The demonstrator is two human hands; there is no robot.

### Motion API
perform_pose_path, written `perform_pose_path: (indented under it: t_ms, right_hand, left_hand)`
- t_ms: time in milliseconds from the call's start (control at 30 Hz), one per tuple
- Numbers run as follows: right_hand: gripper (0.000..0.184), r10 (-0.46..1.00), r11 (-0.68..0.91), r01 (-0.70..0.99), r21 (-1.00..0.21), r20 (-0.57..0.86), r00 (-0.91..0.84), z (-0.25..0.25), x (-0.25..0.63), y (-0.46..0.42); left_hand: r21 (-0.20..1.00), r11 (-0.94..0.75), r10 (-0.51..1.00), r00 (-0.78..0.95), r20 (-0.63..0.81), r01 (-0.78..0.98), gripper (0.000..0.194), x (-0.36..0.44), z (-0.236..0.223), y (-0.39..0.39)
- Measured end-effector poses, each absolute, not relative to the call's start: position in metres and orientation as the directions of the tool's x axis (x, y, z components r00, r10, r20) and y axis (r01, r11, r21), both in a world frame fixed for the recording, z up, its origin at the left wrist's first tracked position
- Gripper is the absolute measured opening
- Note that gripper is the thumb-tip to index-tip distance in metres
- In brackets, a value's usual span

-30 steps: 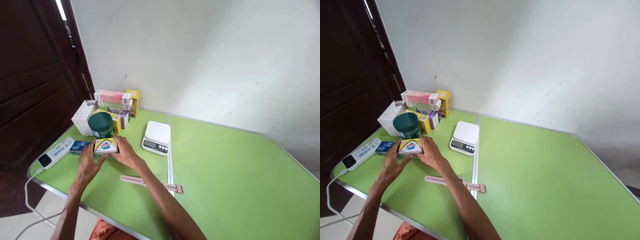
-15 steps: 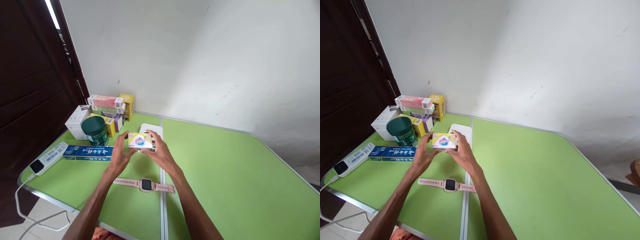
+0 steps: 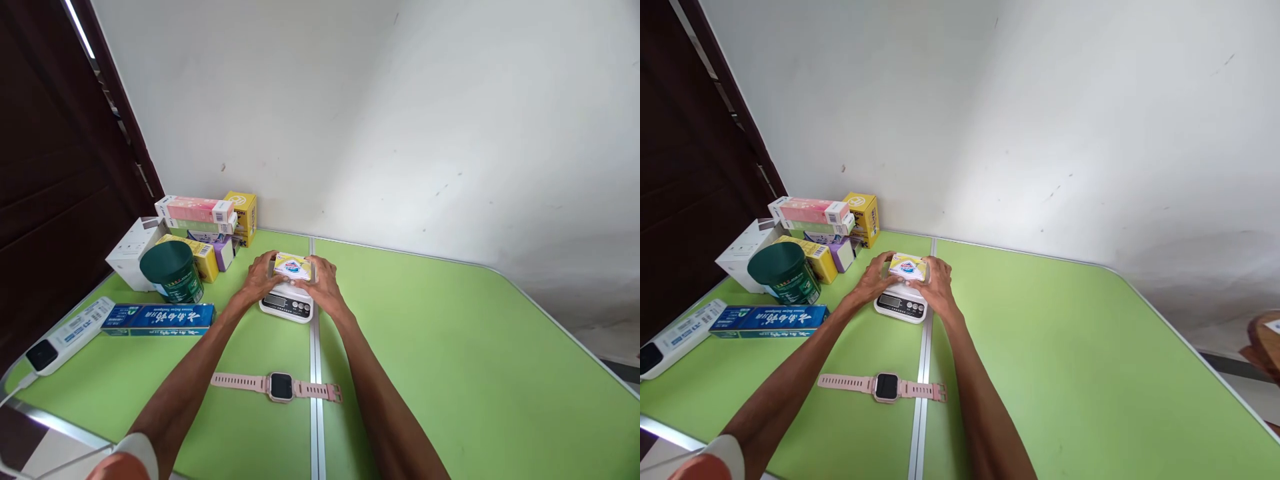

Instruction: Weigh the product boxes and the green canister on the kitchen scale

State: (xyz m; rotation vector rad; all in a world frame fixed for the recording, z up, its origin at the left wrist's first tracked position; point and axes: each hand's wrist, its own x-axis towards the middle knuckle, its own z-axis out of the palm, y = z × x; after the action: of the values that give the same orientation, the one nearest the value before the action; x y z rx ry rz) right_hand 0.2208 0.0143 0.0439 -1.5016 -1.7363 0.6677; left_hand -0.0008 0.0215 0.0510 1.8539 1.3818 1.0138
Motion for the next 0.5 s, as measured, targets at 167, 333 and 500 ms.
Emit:
perform_pose_path:
  t_ms: [167,333,500]
  right_hand:
    - [0.102,0.99,0.126,0.494,-0.861,0.141,-0.007,0.043,0.22,0.006]
    - [0.128,0.998,0.026,0.25,-0.968,0.038,0.043,0.041,0.219,-0.016]
    - [0.116,0.992,0.015,0.129,-0.992,0.031,0.125,0.027,0.22,-0.023]
  left_hand:
    - [0.872,-0.255,0.966,0.144,0.214,0.419,0.086,-0.002,0.039,0.021]
    - [0.978,-0.059,0.998,0.04,0.052,0.201,0.11,-0.005,0.026,0.016]
    - [0.995,0.013,0.998,0.064,-0.02,0.1,0.106,-0.001,0.024,0.011]
